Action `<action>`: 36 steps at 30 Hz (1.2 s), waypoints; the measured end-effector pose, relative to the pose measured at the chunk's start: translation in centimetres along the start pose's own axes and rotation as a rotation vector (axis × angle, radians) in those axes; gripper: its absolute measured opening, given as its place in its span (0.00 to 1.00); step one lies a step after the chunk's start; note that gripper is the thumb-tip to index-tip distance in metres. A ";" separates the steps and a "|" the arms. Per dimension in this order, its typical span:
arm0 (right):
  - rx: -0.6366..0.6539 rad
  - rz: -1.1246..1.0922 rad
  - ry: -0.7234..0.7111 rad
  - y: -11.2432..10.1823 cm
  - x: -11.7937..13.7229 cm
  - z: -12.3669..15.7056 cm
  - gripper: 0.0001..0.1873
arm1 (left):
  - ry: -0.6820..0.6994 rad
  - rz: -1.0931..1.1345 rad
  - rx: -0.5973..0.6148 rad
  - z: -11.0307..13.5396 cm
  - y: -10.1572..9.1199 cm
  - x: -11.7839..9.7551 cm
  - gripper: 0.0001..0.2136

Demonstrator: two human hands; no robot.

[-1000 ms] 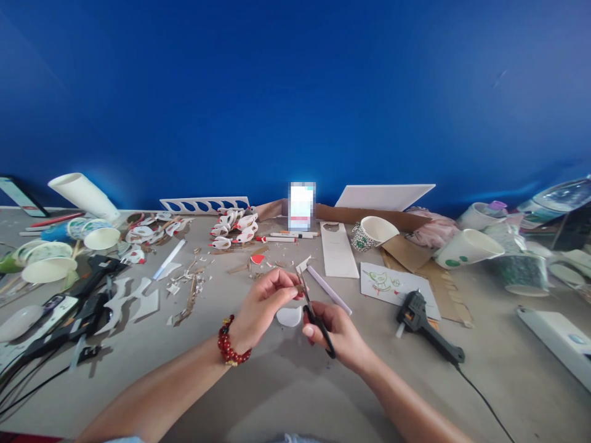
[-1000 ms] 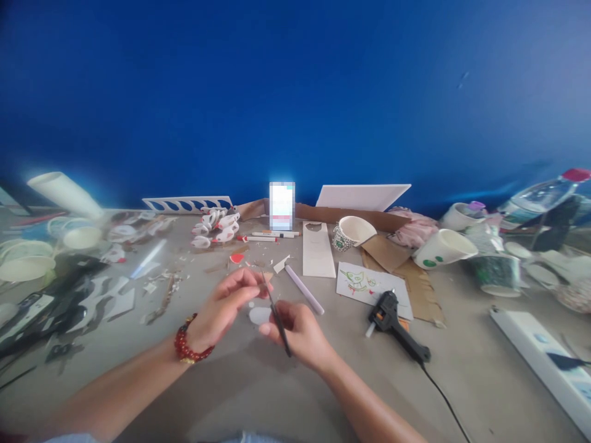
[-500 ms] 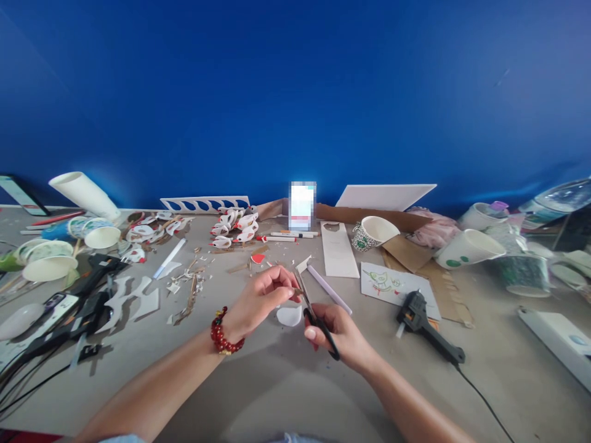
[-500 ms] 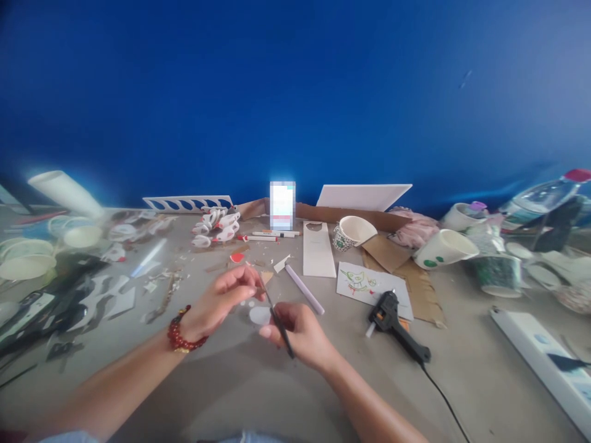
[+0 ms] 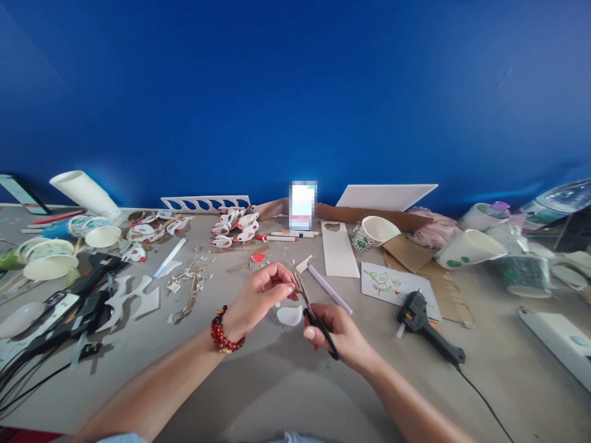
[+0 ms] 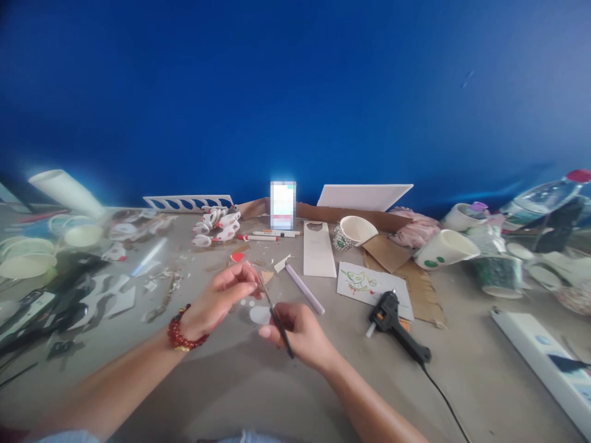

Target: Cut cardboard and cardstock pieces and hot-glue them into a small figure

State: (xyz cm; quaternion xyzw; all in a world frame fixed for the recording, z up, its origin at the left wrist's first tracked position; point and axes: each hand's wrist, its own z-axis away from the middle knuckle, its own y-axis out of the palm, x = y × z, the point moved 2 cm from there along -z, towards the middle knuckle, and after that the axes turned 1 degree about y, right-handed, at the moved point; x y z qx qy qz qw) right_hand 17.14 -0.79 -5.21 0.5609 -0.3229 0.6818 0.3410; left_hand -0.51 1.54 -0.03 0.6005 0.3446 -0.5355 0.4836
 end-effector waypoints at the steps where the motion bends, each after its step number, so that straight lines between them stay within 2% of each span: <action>1: -0.001 0.005 0.002 0.0 0.0 0.0 0.31 | 0.000 -0.003 -0.002 0.0 0.0 0.0 0.05; 17: -0.038 0.064 -0.004 -0.1 -0.3 -0.1 0.31 | -0.023 -0.042 -0.048 -0.1 -0.2 0.2 0.05; 25: 0.003 0.021 0.003 0.0 -0.1 -0.1 0.31 | -0.031 -0.010 -0.043 -0.2 0.0 -0.1 0.04; 36: -0.007 0.057 0.008 -0.1 -0.1 0.0 0.32 | -0.053 -0.044 -0.052 -0.1 -0.1 -0.1 0.04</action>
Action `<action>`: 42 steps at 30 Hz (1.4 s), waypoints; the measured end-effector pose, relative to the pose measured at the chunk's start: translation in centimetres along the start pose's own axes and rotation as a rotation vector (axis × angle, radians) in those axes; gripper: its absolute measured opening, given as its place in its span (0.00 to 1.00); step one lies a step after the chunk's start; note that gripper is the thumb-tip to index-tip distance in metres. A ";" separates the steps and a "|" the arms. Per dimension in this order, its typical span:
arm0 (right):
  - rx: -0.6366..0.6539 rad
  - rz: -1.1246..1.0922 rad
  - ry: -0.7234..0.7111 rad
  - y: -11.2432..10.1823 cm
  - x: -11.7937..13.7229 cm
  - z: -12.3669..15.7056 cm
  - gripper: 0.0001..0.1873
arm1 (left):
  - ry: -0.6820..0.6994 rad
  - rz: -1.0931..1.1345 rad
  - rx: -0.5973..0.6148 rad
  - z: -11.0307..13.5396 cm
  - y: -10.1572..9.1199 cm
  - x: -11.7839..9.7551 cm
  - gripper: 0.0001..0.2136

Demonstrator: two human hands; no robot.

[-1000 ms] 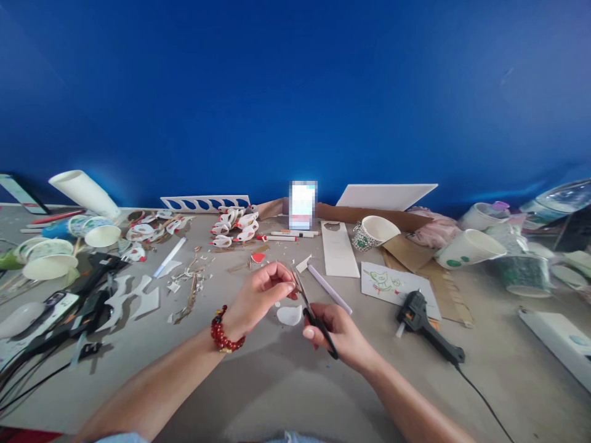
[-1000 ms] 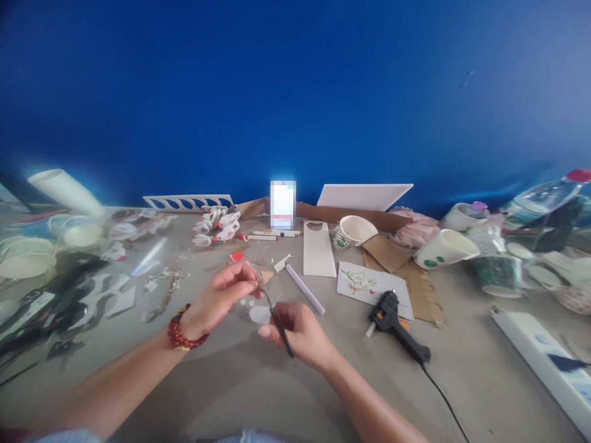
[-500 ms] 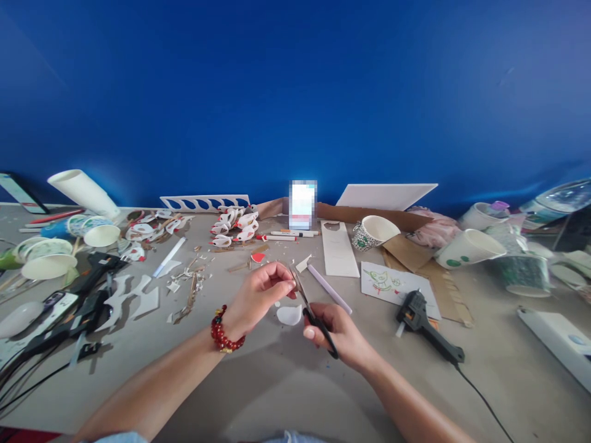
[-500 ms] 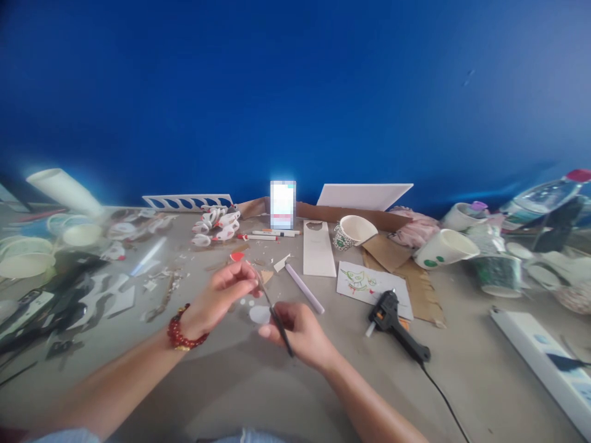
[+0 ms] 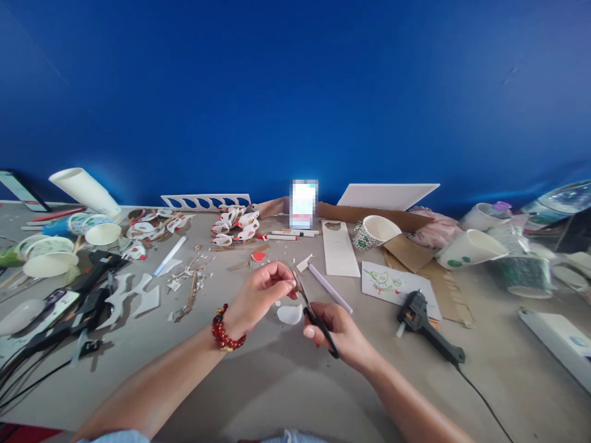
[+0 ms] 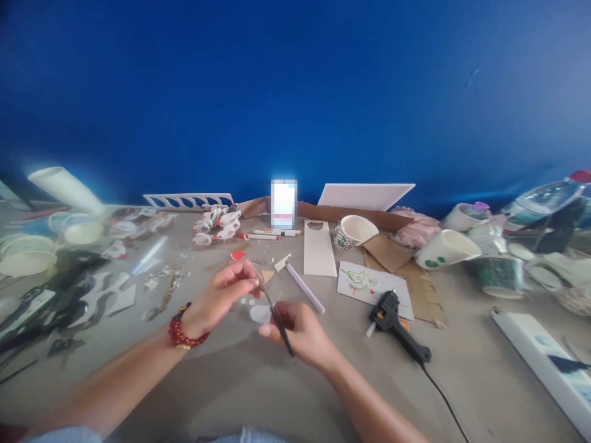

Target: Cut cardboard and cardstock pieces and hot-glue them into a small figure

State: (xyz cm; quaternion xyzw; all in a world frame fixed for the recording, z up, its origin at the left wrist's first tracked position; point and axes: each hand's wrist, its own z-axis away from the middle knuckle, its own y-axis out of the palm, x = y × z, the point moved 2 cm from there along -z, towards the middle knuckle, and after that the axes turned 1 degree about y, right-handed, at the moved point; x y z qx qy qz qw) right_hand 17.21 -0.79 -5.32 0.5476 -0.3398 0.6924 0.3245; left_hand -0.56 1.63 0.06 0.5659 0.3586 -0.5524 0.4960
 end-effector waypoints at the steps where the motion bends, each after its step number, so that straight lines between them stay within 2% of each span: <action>1: 0.000 -0.002 0.003 0.0 0.0 0.0 0.32 | -0.001 -0.004 0.000 0.0 0.0 0.0 0.04; 17: 0.000 0.013 -0.004 -0.1 -0.1 -0.1 0.31 | -0.028 -0.024 -0.015 0.1 0.1 -0.2 0.04; 42: -0.107 0.112 -0.007 -0.5 -0.2 -0.3 0.31 | 0.006 0.011 -0.013 -0.2 -0.1 0.5 0.06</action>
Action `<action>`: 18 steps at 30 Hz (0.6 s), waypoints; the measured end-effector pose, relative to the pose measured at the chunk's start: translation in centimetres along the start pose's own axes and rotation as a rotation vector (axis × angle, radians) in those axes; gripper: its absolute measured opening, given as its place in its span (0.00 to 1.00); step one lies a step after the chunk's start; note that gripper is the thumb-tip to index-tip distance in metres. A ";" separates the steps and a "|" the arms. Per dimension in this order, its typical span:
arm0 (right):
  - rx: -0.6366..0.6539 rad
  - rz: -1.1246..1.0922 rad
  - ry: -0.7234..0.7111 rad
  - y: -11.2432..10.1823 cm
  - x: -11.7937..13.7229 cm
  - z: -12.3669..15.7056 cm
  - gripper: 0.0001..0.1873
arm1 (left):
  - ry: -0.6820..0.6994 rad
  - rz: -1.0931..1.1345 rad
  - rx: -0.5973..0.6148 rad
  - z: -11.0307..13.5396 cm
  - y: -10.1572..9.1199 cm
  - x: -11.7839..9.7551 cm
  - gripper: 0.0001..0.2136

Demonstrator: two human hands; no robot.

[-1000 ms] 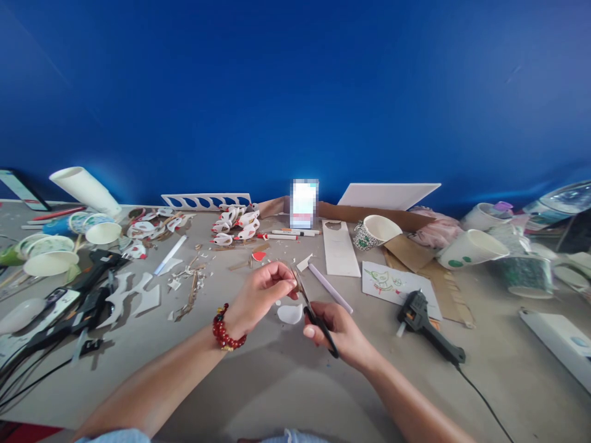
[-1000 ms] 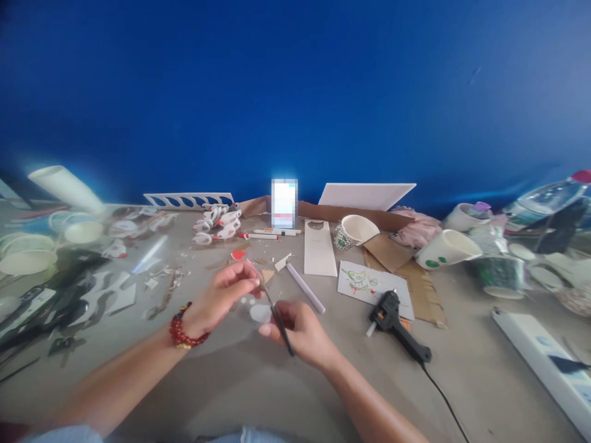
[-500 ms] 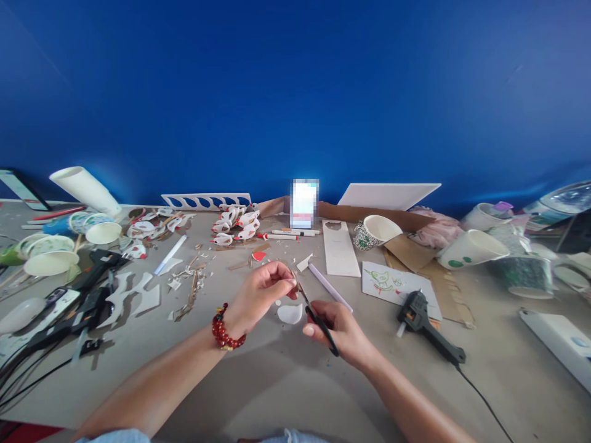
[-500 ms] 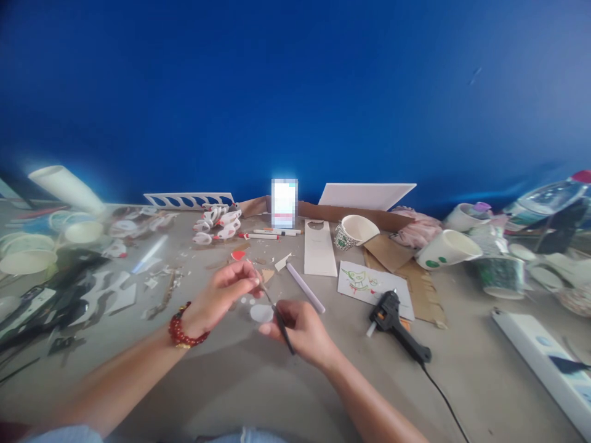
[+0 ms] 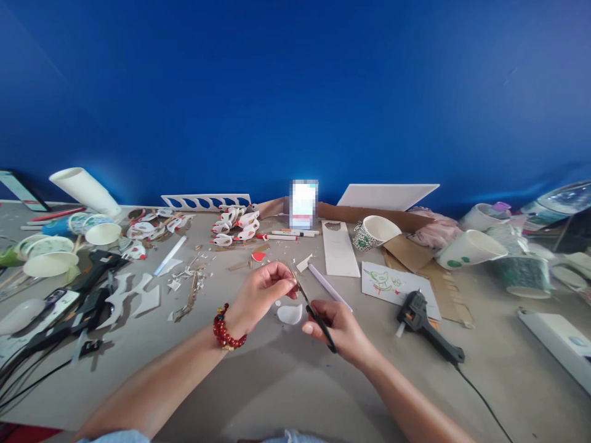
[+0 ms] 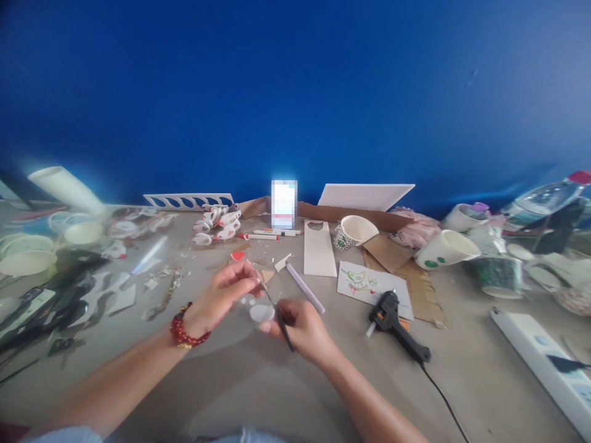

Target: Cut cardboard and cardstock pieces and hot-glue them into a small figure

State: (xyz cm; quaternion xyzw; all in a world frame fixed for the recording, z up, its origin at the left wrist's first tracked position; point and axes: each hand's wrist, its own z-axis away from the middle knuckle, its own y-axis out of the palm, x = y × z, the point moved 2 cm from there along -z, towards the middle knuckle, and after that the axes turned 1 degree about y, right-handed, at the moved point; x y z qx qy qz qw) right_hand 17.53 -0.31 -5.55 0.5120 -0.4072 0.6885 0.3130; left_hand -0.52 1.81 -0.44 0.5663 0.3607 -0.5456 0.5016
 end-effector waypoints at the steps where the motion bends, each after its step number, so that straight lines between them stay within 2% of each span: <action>1: 0.000 0.004 0.000 0.0 0.0 0.0 0.31 | 0.001 0.003 -0.002 0.0 0.0 0.0 0.06; 8: 0.025 -0.062 -0.048 0.0 -0.1 -0.4 0.26 | 0.015 0.001 -0.055 -0.1 0.0 0.3 0.09; 10: -0.039 -0.132 -0.045 0.1 0.0 -0.4 0.24 | 0.033 0.033 -0.071 0.0 0.1 0.5 0.09; 15: -0.329 -0.307 -0.018 -0.1 0.4 0.0 0.18 | 0.041 0.014 -0.073 0.3 1.0 1.6 0.06; 18: -0.380 -0.333 -0.027 -0.2 0.7 0.3 0.15 | -0.002 -0.004 -0.074 0.6 1.6 2.3 0.07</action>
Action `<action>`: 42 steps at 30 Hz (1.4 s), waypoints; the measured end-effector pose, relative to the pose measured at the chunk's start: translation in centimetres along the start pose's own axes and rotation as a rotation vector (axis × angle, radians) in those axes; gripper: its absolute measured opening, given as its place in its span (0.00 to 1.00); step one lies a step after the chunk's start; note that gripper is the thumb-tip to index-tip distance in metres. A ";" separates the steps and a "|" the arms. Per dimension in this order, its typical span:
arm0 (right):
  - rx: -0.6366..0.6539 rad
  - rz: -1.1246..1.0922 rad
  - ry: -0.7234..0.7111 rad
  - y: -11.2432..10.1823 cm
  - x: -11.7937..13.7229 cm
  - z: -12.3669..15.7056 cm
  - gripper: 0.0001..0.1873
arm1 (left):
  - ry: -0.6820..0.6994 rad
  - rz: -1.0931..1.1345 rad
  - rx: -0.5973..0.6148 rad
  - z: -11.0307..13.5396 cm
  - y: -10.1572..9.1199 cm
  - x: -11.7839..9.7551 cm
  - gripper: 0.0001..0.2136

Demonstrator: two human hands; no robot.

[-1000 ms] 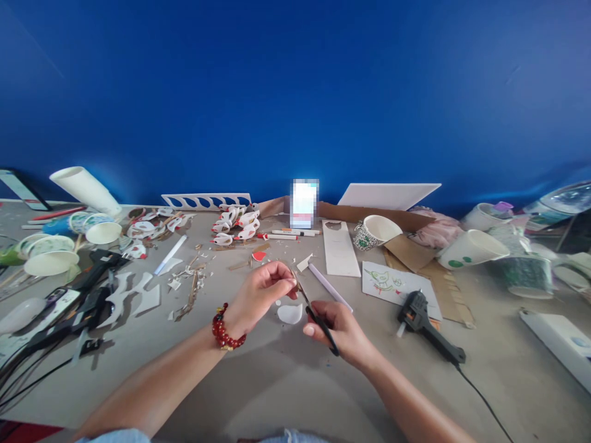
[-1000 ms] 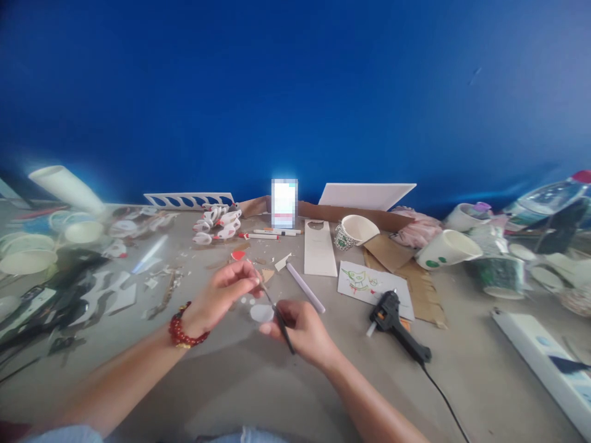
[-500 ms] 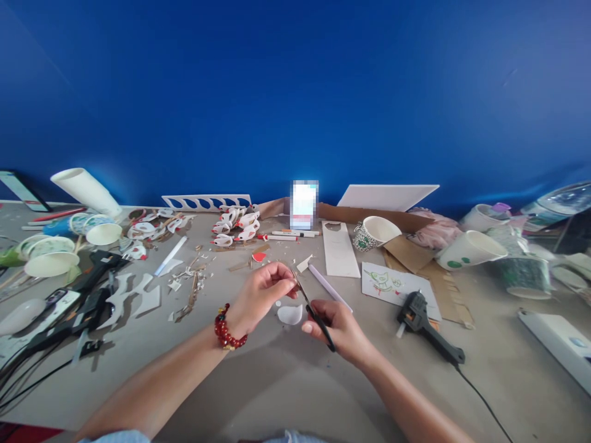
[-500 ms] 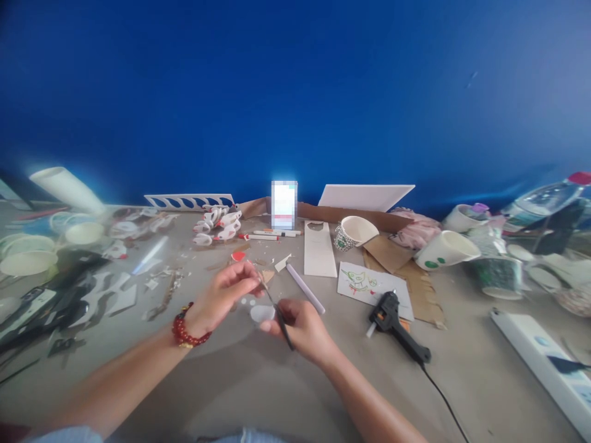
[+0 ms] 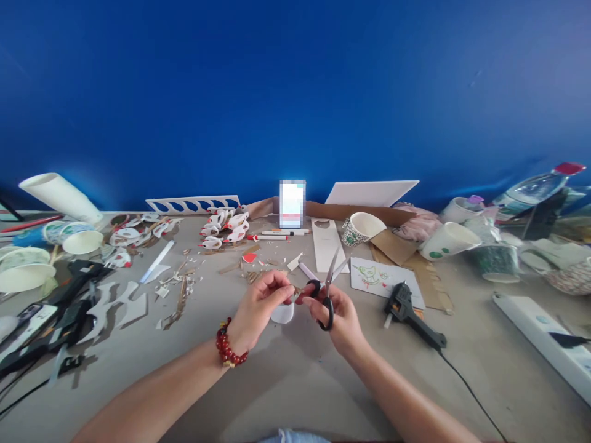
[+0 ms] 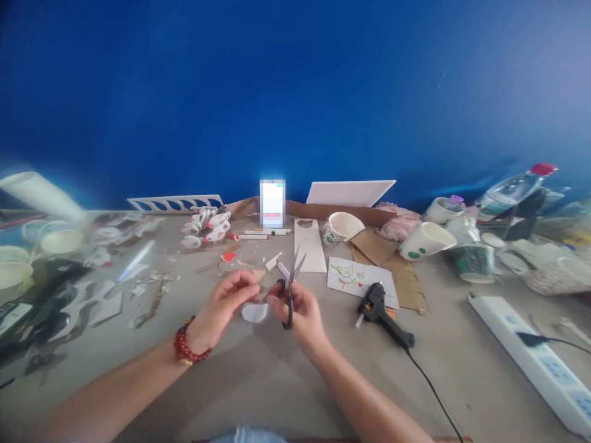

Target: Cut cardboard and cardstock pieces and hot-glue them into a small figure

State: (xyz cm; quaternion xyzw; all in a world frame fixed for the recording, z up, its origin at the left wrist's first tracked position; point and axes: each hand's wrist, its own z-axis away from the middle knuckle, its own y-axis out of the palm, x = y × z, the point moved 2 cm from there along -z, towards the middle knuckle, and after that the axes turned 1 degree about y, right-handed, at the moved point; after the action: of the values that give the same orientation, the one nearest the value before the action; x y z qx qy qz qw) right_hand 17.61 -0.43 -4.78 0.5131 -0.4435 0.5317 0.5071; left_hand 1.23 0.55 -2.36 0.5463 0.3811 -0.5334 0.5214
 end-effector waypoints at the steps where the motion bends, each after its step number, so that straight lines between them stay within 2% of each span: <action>1: -0.001 -0.004 -0.002 0.0 0.1 0.0 0.14 | 0.000 -0.004 0.002 0.1 0.1 0.2 0.07; 9: -0.010 0.002 -0.021 -0.2 -0.1 0.1 0.12 | -0.005 -0.006 0.036 0.3 0.6 0.5 0.08; 18: 0.018 0.040 -0.027 -0.2 -0.6 -0.2 0.06 | 0.016 -0.112 0.134 0.3 0.7 0.9 0.07; 24: 0.018 0.071 0.005 -0.3 -0.4 -0.3 0.05 | 0.022 -0.078 0.032 0.3 0.6 0.8 0.06; 29: -0.057 0.180 0.051 -2.0 -0.4 -1.8 0.11 | -0.053 0.087 -0.010 0.0 0.2 0.2 0.07; 32: -0.078 0.294 0.095 -2.7 -0.8 -2.4 0.12 | -0.030 0.109 -0.037 -0.1 -0.2 -0.5 0.07; 35: 0.010 0.300 0.117 -2.2 -0.5 -2.0 0.16 | 0.013 0.108 -0.043 -0.2 -0.5 -0.9 0.07; 40: 0.348 0.233 0.064 -0.2 1.1 -0.5 0.27 | 0.070 0.113 -0.029 -0.3 -0.6 -1.2 0.07; 42: 0.436 0.215 0.074 0.2 1.3 -0.2 0.30 | 0.067 0.122 -0.030 -0.2 -0.6 -1.3 0.06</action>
State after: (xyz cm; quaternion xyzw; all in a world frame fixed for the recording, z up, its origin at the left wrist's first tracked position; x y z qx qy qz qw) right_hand 17.48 -0.16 -3.53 0.5406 -0.3515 0.6841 0.3410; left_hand 0.53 1.03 -1.21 0.5782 0.3722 -0.4764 0.5479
